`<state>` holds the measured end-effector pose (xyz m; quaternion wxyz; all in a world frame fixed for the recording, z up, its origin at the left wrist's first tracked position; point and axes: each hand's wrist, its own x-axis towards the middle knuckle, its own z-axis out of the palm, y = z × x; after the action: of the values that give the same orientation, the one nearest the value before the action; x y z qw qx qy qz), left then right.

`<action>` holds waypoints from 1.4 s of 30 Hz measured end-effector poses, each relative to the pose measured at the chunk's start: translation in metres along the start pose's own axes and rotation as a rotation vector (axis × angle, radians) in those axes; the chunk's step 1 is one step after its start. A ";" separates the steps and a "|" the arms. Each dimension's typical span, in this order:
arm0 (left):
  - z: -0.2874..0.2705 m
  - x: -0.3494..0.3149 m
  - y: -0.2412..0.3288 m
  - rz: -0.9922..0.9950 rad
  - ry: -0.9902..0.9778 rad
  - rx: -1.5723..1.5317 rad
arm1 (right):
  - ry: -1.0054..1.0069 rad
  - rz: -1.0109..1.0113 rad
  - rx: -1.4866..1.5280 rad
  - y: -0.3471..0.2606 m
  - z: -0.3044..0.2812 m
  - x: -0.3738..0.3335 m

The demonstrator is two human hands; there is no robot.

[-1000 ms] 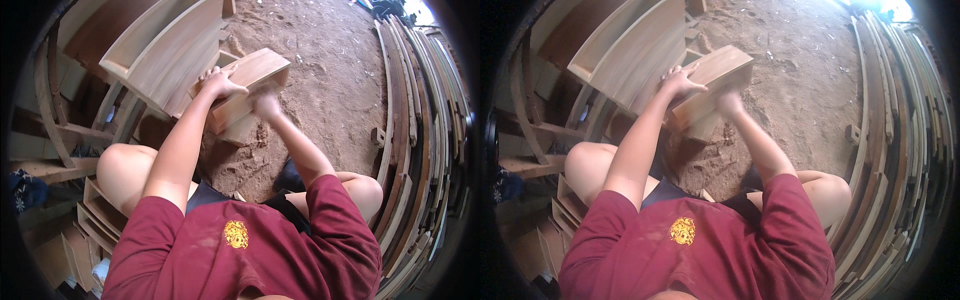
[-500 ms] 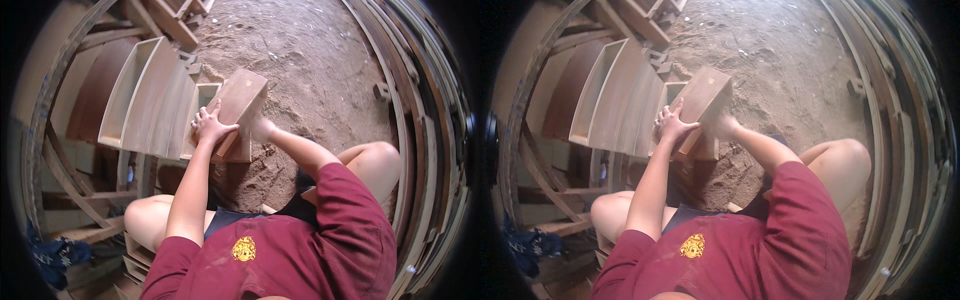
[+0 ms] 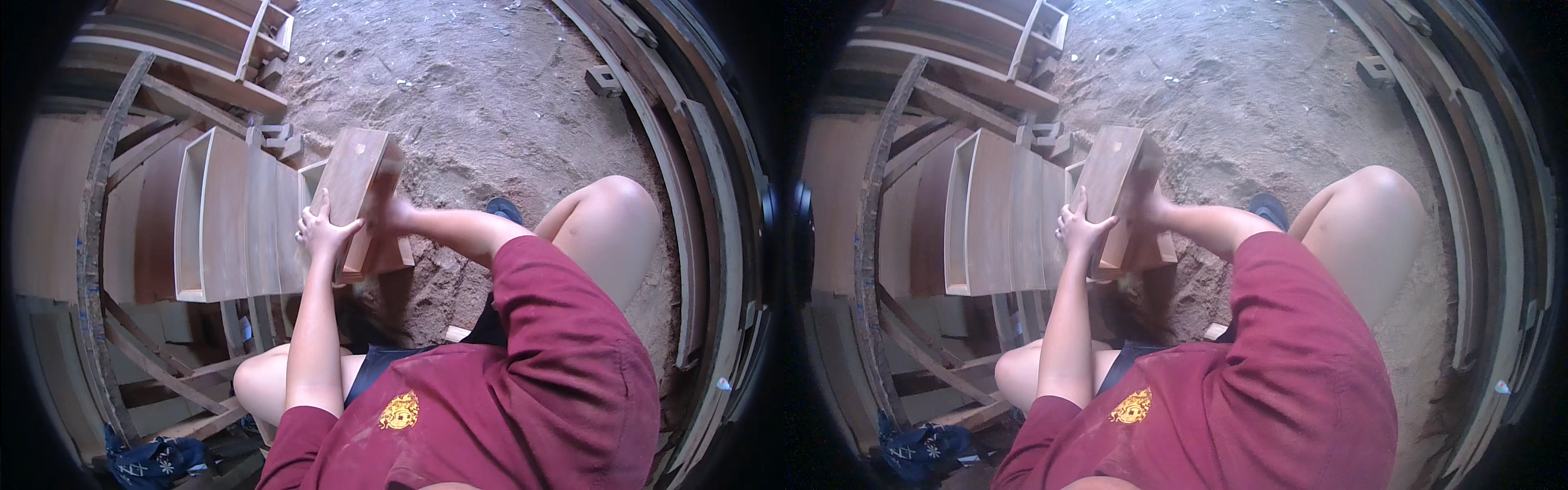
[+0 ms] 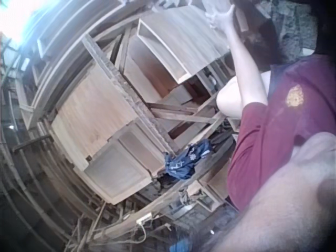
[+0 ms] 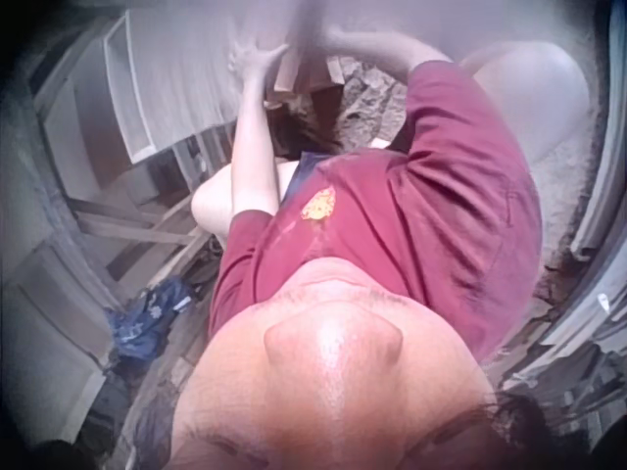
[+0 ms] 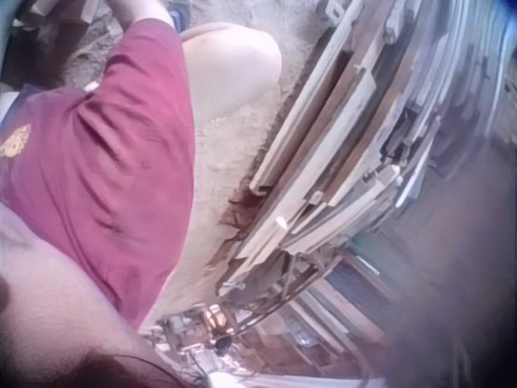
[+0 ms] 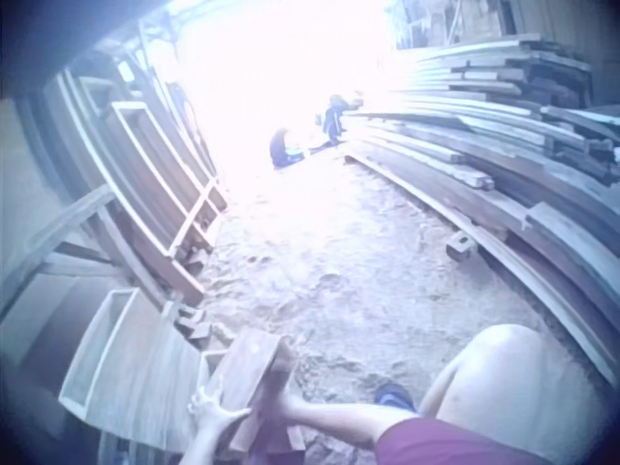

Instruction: The person assembles a small wooden box by hand, fitting side panels into grooves and tapping them into place. They repeatedly adjust and align the pieces to ensure a snug fit.

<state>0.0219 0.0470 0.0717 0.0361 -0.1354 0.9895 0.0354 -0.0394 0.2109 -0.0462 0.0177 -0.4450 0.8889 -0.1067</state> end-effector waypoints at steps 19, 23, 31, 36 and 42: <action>0.001 -0.002 -0.001 0.010 0.004 0.003 | -0.011 0.348 0.085 0.006 -0.005 0.018; 0.001 -0.002 -0.006 0.002 -0.003 0.002 | -0.313 0.197 0.096 0.012 -0.038 0.014; 0.007 0.002 -0.006 -0.017 -0.016 0.082 | 0.002 0.074 -0.058 -0.032 0.007 0.010; 0.002 0.001 -0.005 0.015 0.014 0.045 | -0.010 0.337 0.308 0.011 -0.034 0.011; 0.009 0.006 -0.009 0.030 0.046 0.037 | 0.304 0.296 0.330 -0.034 0.062 0.035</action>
<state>0.0196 0.0375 0.0617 0.0154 -0.1207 0.9925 0.0146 -0.0255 0.1526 -0.0971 -0.0281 -0.2800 0.9074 -0.3120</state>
